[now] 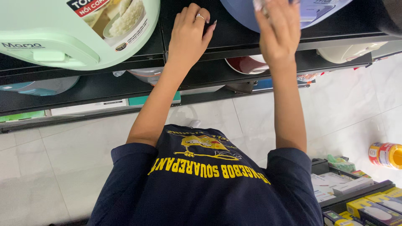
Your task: The person wipes the exterior surfaces of rice cookers on a display shelf with a cloth, handling several different models one at a time.
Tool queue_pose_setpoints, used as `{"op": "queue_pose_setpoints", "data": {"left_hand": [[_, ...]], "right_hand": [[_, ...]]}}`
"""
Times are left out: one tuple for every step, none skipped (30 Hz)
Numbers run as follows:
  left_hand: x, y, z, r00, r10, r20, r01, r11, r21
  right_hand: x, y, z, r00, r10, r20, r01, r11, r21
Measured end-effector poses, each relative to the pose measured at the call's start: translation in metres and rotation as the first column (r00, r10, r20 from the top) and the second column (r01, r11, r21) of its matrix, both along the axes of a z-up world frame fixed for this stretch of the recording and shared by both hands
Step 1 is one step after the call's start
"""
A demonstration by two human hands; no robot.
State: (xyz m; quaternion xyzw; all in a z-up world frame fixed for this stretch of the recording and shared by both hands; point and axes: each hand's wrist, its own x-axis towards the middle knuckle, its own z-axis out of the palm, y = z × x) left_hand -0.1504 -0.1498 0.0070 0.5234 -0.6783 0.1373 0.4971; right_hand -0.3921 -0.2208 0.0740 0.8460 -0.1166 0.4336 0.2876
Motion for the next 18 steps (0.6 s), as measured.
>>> {"op": "queue_pose_setpoints", "data": {"left_hand": [[0.0,0.001,0.0,1.0,-0.005,0.0,0.005,1.0,0.001],[0.0,0.001,0.0,1.0,-0.012,-0.008,0.012,1.0,0.013],[0.0,0.001,0.0,1.0,-0.019,-0.016,0.019,1.0,0.025],[0.001,0.001,0.0,1.0,-0.022,-0.017,0.023,0.999,0.024],[0.001,0.001,0.0,1.0,-0.018,-0.014,0.018,0.999,0.027],[0.001,0.002,0.001,1.0,-0.01,-0.011,0.011,0.999,0.031],[0.0,0.002,0.001,1.0,-0.012,-0.012,0.012,0.999,0.031],[0.001,0.002,0.002,1.0,-0.02,-0.013,0.02,1.0,0.022],[0.002,0.003,0.003,1.0,-0.028,-0.013,0.028,1.0,0.012],[0.003,0.004,0.003,0.999,-0.03,-0.011,0.03,0.999,0.012],[0.003,0.004,0.004,0.999,-0.029,-0.016,0.03,0.999,0.026],[0.002,0.004,0.005,0.999,-0.03,-0.025,0.031,0.999,0.04],[0.001,0.004,0.005,0.999,-0.032,-0.026,0.033,0.999,0.039],[0.001,0.004,0.005,0.999,-0.034,-0.036,0.036,0.999,0.039],[0.002,0.004,0.005,0.998,-0.036,-0.046,0.038,0.999,0.038],[0.002,0.005,0.005,0.998,-0.031,-0.049,0.033,0.999,0.038],[0.002,0.005,0.005,0.998,-0.037,-0.044,0.038,0.999,0.026],[0.003,0.006,0.004,0.998,-0.044,-0.037,0.044,0.999,0.015]], "right_hand": [[-0.003,-0.004,0.004,0.997,-0.069,0.027,0.07,0.997,-0.035],[-0.003,-0.003,0.003,0.997,-0.074,0.027,0.074,0.997,-0.035],[-0.002,-0.001,0.0,0.996,-0.089,-0.028,0.088,0.995,-0.041],[-0.001,0.001,0.0,0.991,-0.103,-0.082,0.099,0.994,-0.051],[0.0,0.003,-0.002,0.991,-0.106,-0.083,0.102,0.993,-0.052],[0.003,0.007,-0.005,0.982,-0.097,-0.162,0.087,0.994,-0.068],[0.005,0.01,-0.005,0.967,-0.089,-0.24,0.071,0.994,-0.082],[0.003,0.01,-0.004,0.967,-0.088,-0.238,0.071,0.994,-0.082],[0.001,0.009,-0.002,0.96,-0.141,-0.244,0.105,0.983,-0.153],[-0.002,0.008,-0.001,0.95,-0.195,-0.246,0.14,0.964,-0.225],[-0.005,0.003,0.0,0.95,-0.196,-0.243,0.142,0.964,-0.225],[-0.009,-0.003,0.003,0.967,-0.173,-0.186,0.132,0.967,-0.218],[-0.01,-0.009,0.004,0.98,-0.15,-0.128,0.121,0.97,-0.212],[-0.008,-0.013,0.003,0.98,-0.149,-0.13,0.12,0.97,-0.213],[-0.004,-0.016,0.003,0.98,-0.19,-0.066,0.175,0.967,-0.184],[0.001,-0.017,0.002,0.974,-0.227,-0.005,0.224,0.963,-0.15],[0.006,-0.015,0.002,0.975,-0.222,-0.008,0.218,0.964,-0.151],[0.014,-0.01,0.0,0.965,-0.261,-0.031,0.255,0.96,-0.118]]}}
